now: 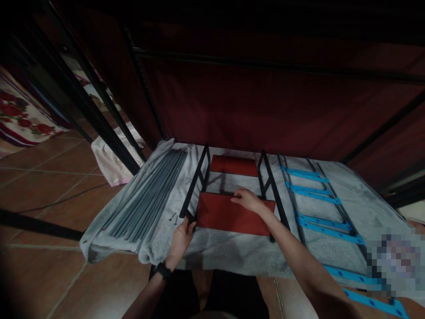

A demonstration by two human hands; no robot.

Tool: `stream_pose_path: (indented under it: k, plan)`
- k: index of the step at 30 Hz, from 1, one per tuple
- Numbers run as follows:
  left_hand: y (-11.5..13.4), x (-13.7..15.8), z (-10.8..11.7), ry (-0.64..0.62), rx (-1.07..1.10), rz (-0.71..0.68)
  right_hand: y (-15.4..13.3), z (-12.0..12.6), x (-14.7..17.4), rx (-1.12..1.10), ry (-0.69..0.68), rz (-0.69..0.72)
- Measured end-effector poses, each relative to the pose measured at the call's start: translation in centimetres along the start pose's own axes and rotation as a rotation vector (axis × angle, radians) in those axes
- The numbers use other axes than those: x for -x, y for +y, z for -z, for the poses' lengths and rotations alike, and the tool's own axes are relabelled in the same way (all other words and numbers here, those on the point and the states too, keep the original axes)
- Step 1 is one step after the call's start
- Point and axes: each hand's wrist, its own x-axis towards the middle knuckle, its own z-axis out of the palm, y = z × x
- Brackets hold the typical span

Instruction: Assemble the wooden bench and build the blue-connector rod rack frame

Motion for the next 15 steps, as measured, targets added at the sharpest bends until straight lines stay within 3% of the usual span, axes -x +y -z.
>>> stream_pose_path:
  k: [6, 10, 15]
  plan:
    - [-0.5, 0.6, -0.2, 0.014, 0.226, -0.019, -1.6, -1.9, 4.9, 0.171, 0.222, 0.034]
    - [0.0, 0.7, -0.2, 0.029, 0.240, 0.010, -1.6, -2.1, 4.4, 0.217, 0.236, 0.023]
    - [0.4, 0.5, -0.1, 0.008, 0.078, 0.005, -1.5, -1.5, 3.5, 0.203, 0.221, 0.072]
